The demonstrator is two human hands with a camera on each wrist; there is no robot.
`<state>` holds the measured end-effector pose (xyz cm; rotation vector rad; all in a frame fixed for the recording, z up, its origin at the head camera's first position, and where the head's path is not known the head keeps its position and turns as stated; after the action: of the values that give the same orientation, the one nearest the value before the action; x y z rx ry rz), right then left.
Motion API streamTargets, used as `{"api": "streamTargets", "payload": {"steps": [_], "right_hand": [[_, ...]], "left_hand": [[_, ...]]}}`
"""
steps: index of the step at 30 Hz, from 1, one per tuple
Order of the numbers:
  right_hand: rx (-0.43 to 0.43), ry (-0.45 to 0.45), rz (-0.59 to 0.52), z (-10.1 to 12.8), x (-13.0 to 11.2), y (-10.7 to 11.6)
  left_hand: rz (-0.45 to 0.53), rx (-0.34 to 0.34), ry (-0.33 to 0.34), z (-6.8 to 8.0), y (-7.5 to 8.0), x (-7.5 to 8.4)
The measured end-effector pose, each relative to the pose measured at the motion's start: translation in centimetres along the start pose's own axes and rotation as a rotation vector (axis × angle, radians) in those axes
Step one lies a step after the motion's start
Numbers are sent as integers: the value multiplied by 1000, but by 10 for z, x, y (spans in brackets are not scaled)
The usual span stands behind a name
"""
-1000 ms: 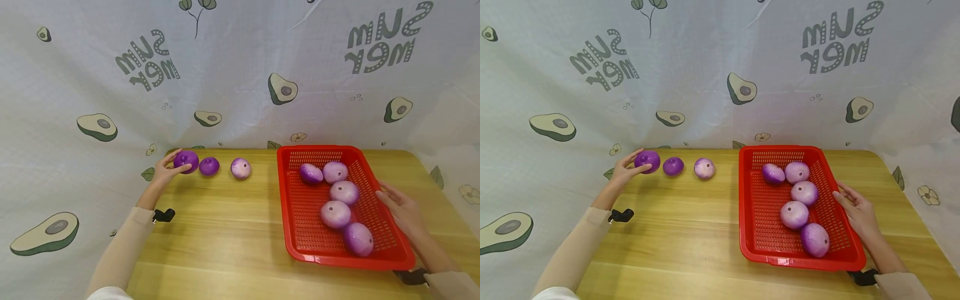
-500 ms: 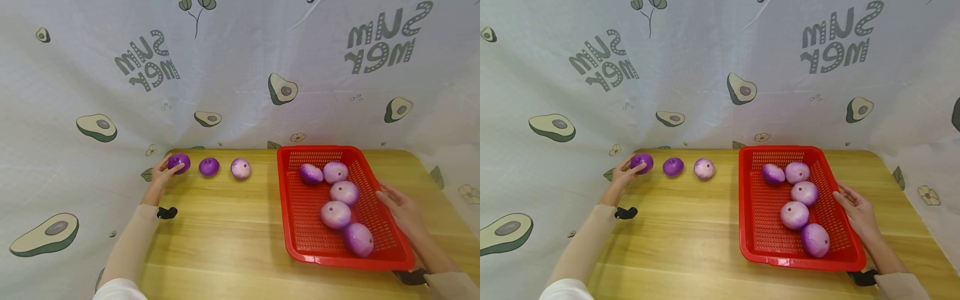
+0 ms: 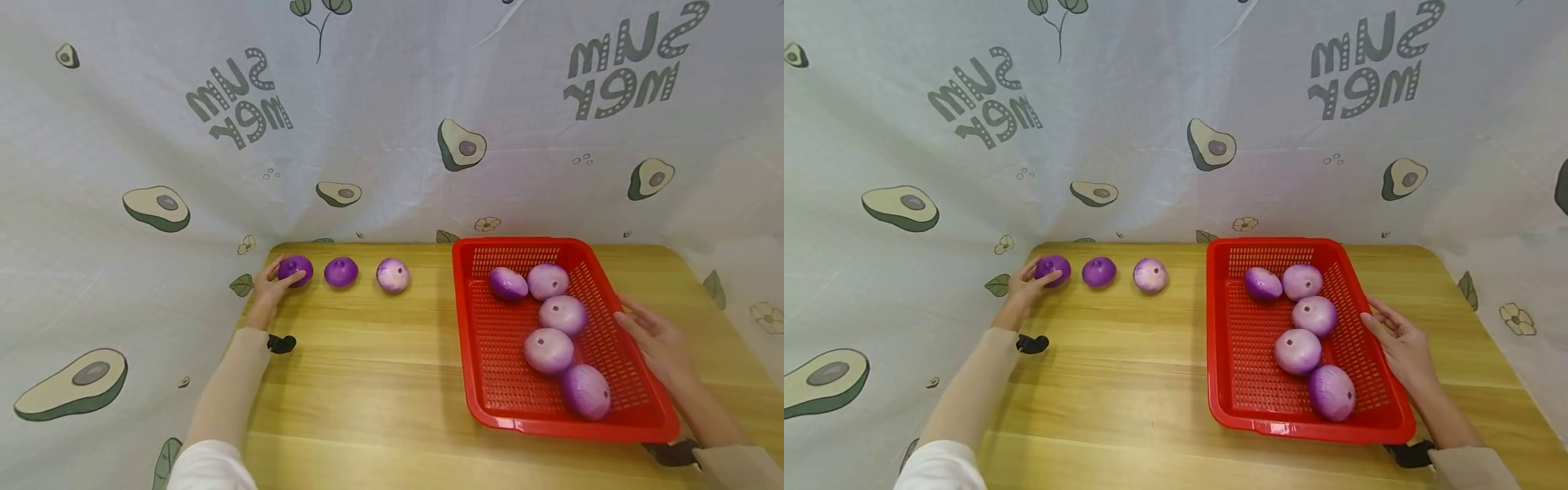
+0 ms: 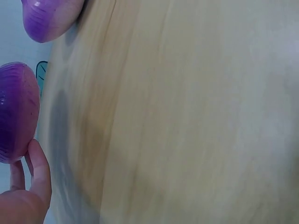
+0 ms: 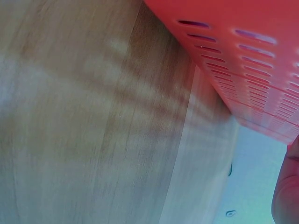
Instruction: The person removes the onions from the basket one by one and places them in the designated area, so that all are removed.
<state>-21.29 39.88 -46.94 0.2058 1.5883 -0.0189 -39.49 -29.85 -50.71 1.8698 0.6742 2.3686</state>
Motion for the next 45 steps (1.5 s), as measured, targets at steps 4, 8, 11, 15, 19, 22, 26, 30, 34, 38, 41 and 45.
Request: {"api": "streamTargets", "payload": {"steps": [4, 8, 11, 15, 19, 22, 26, 30, 34, 38, 41, 45], "right_hand": [[-1, 10, -13, 0, 0, -1], [-2, 11, -7, 0, 0, -2], [0, 0, -10, 0, 1, -1], [5, -16, -22, 1, 3, 1], [8, -24, -10, 1, 4, 1], [10, -23, -1, 1, 5, 1], [6, -20, -25, 0, 6, 1], [11, -21, -18, 0, 6, 2], [20, -23, -4, 0, 7, 3], [20, -15, -33, -1, 7, 3], [17, -14, -43, -1, 7, 2], [11, -9, -75, -1, 6, 1]], "left_hand": [[0, 7, 10, -2, -1, -4], [8, 7, 22, -3, -2, -7], [6, 6, 28, -5, -3, -8], [-1, 5, 35, -7, -4, -11], [-8, 1, 37, -7, -3, -12], [-19, -7, 35, -7, -3, -12], [-36, -27, 32, -7, -3, -11], [-48, -44, 17, -6, -3, -7], [-66, -54, -26, -5, -1, 0], [-90, -60, -66, -2, 1, 11], [-119, -59, -83, 2, 2, 21], [-130, -88, -94, 7, -2, 39]]}}
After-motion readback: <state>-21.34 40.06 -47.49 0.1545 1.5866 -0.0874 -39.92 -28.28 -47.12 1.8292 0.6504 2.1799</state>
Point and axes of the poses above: each hand's wrist, its own z-axis away from the middle knuckle, its own y-axis out of the back of the hand, x = y × z, the point moved 10 cm from there along -z, towards the middle knuckle, and after that the axes turned 10 degrees about -z, right-handed, at the moved point
